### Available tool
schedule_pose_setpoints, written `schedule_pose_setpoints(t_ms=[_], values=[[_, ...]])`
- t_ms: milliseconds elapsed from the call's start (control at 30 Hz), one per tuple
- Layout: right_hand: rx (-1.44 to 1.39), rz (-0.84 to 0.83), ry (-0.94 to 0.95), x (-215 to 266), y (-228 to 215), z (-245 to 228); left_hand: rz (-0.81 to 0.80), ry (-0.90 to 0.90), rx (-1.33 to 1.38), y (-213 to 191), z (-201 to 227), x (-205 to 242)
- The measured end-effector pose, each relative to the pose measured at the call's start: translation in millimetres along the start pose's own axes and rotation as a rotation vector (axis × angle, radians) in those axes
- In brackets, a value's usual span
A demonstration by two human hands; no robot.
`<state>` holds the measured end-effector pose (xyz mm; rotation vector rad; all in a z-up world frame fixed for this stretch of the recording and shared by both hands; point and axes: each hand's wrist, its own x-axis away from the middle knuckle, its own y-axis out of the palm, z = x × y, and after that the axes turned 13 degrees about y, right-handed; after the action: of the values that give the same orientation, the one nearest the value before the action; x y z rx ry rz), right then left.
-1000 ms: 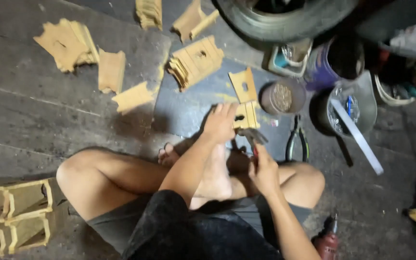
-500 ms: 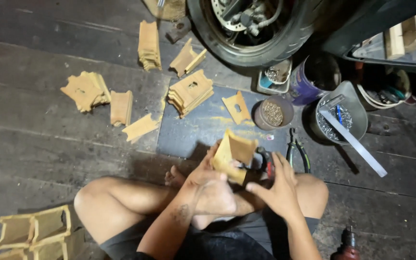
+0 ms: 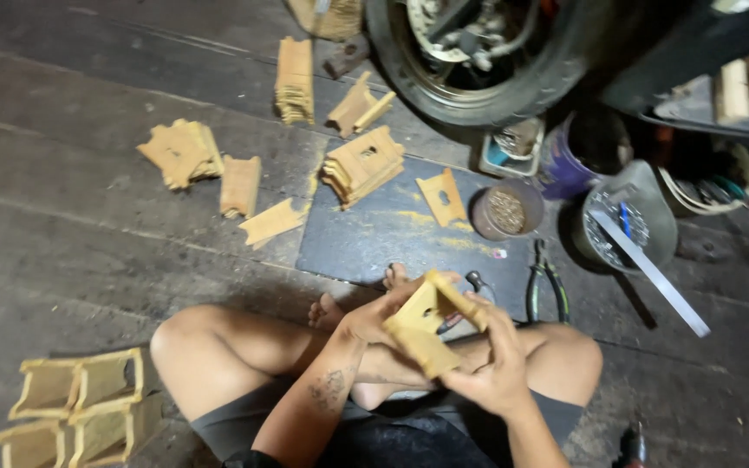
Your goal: The person assembles small wooden birdhouse-like structures by hammering nails into pre-cut panels and using a cup to apply a substance to the joints while sitting on the floor.
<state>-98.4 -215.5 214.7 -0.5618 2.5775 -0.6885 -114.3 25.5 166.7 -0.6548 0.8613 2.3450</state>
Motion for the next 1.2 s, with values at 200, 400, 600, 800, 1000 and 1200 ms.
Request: schedule_pose_setpoints(t_ms=[200,400,600,800,1000,1200], values=[[-0.135,0.007,0.430,-42.7,19.6,103.7,0.660,-0.239,-0.410,-19.7,12.4,49.5],[0.246,-0.202,0.586,-104.4,49.8,146.3,1.023,-0.336,-0.956,-78.3,31.1,106.0],[0.273,-0.364,0.562,-112.0,82.3,173.3,0.967,-0.344,-1.333,-76.2,35.1,72.9],[0.300,-0.124,0.358,-162.8,85.9,173.4,0.477,-0.190,-1.589,-68.8,-39.5,21.8],[0.685,-0.260,0.601,-205.4,109.8,213.2,0.227,-0.428,-1.626,-118.3,-129.2,53.7],[0.198,-0.198,0.682,-193.6,83.6,194.6,0.401,-0.466,-1.472,-108.2,-111.3,52.3]])
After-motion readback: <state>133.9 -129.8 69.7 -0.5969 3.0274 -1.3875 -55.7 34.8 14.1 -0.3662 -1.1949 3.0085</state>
